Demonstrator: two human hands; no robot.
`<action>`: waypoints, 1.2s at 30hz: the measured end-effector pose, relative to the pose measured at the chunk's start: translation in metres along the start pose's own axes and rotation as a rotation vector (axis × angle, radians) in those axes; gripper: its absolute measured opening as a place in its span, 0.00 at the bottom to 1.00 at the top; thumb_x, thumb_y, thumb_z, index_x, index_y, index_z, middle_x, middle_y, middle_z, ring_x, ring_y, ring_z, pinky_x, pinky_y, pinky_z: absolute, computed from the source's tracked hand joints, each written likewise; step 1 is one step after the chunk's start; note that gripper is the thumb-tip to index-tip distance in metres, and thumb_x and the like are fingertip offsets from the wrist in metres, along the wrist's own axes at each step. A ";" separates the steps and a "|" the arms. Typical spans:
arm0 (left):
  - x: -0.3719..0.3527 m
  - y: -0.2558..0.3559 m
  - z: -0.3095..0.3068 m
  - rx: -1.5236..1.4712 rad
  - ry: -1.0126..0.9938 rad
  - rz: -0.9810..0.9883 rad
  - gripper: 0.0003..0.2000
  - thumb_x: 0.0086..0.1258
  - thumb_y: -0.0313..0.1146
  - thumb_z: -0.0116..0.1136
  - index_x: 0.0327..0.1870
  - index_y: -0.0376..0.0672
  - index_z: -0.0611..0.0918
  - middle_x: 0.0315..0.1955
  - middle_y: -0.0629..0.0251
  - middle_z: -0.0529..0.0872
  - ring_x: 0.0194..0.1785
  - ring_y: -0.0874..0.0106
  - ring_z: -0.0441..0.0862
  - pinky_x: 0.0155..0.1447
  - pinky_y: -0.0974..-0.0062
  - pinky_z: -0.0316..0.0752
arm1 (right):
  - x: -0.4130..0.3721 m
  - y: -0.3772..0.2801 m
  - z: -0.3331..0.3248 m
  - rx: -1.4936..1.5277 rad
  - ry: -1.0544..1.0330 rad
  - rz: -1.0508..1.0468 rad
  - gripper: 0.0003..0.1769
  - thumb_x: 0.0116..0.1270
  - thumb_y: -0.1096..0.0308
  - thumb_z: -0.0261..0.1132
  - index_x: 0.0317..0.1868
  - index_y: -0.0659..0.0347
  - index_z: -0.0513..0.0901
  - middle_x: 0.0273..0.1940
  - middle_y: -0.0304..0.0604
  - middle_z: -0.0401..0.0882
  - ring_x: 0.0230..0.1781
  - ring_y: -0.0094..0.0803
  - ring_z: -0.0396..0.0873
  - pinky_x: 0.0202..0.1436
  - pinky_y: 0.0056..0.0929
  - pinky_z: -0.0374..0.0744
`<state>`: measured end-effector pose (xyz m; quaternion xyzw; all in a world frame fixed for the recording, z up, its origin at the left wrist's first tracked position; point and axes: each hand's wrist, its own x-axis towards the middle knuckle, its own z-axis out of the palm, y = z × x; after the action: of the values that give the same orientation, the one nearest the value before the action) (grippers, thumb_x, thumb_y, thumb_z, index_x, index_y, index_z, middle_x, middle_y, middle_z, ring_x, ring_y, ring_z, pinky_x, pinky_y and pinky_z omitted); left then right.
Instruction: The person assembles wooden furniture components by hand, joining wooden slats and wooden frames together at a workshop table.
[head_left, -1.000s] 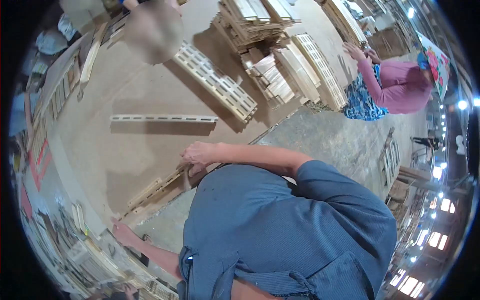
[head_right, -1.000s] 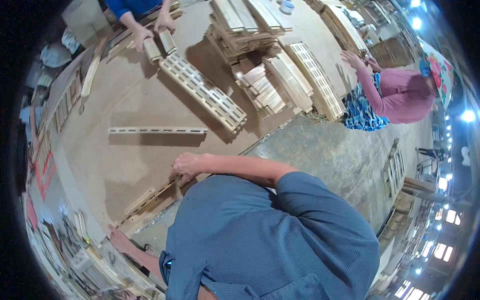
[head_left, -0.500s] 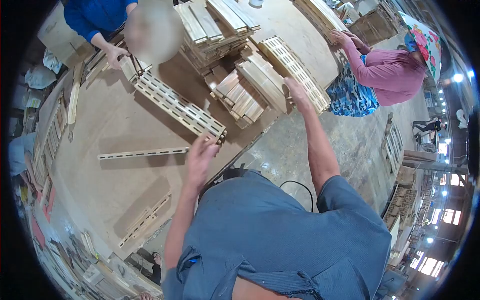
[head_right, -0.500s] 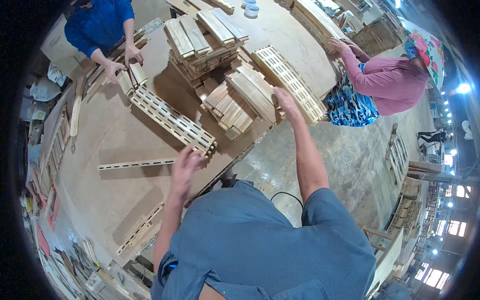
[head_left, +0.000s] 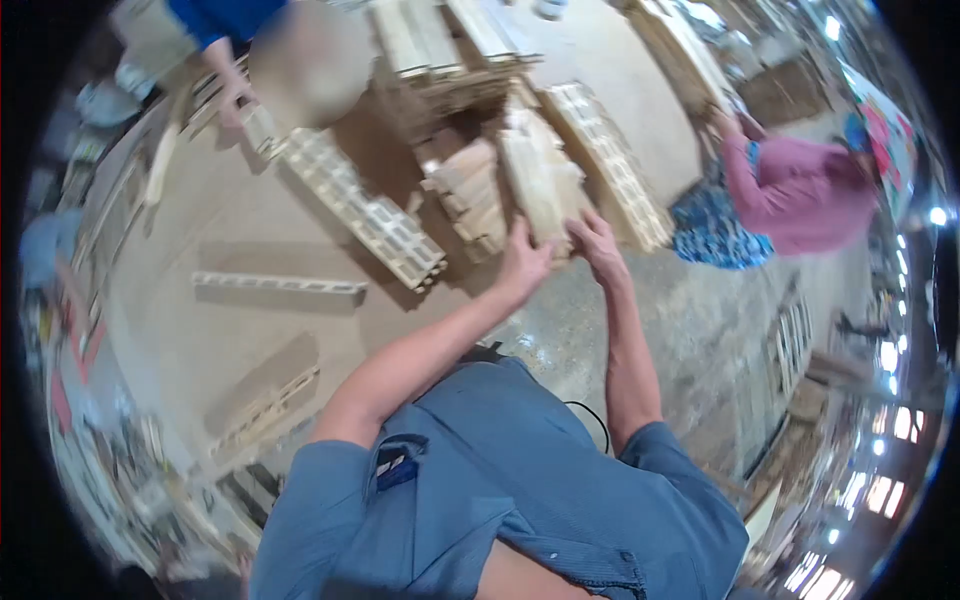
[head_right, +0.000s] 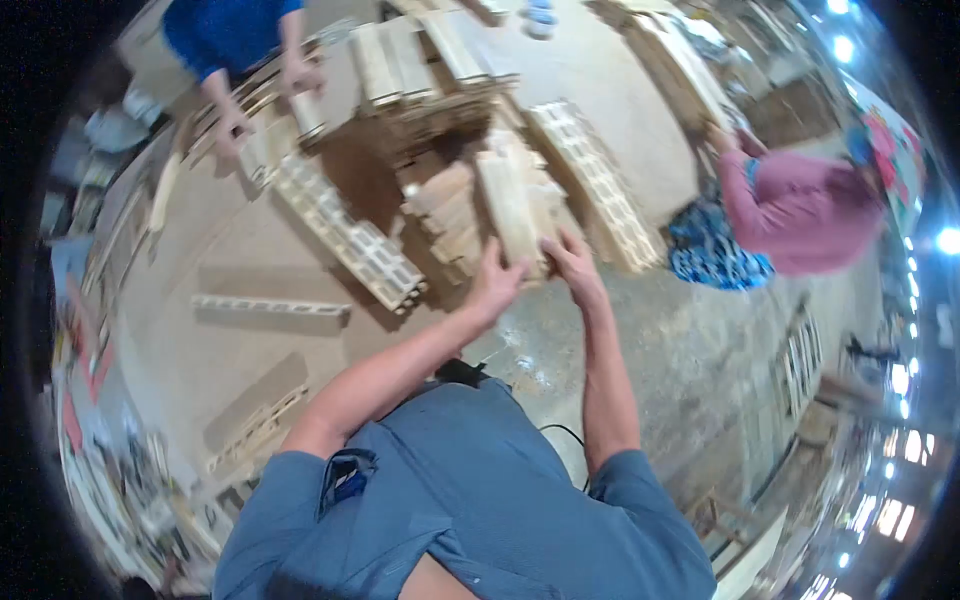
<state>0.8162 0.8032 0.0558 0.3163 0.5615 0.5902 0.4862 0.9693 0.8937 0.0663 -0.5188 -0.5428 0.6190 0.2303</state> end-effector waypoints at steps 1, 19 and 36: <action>-0.008 0.001 -0.008 0.112 0.027 0.036 0.25 0.72 0.32 0.66 0.66 0.31 0.75 0.52 0.52 0.87 0.50 0.69 0.85 0.54 0.68 0.81 | -0.013 -0.006 0.010 0.040 0.062 0.001 0.29 0.75 0.55 0.70 0.69 0.63 0.78 0.44 0.36 0.84 0.38 0.22 0.80 0.38 0.25 0.79; -0.257 0.066 -0.387 -0.105 0.721 0.091 0.24 0.68 0.27 0.66 0.66 0.34 0.80 0.52 0.63 0.88 0.53 0.75 0.84 0.61 0.74 0.79 | -0.111 -0.044 0.450 0.018 -0.884 -0.046 0.34 0.73 0.60 0.71 0.69 0.70 0.66 0.42 0.48 0.84 0.36 0.26 0.83 0.36 0.26 0.81; -0.304 0.019 -0.607 0.950 0.766 -0.278 0.31 0.70 0.44 0.67 0.70 0.36 0.77 0.64 0.49 0.77 0.69 0.53 0.74 0.72 0.55 0.70 | -0.093 0.000 0.652 -0.895 -0.949 -0.147 0.28 0.76 0.49 0.63 0.37 0.72 0.88 0.24 0.57 0.85 0.19 0.44 0.86 0.28 0.44 0.84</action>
<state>0.3538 0.3073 0.0238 0.1876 0.9330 0.2787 0.1288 0.4204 0.5325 0.0194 -0.1967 -0.8247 0.4776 -0.2303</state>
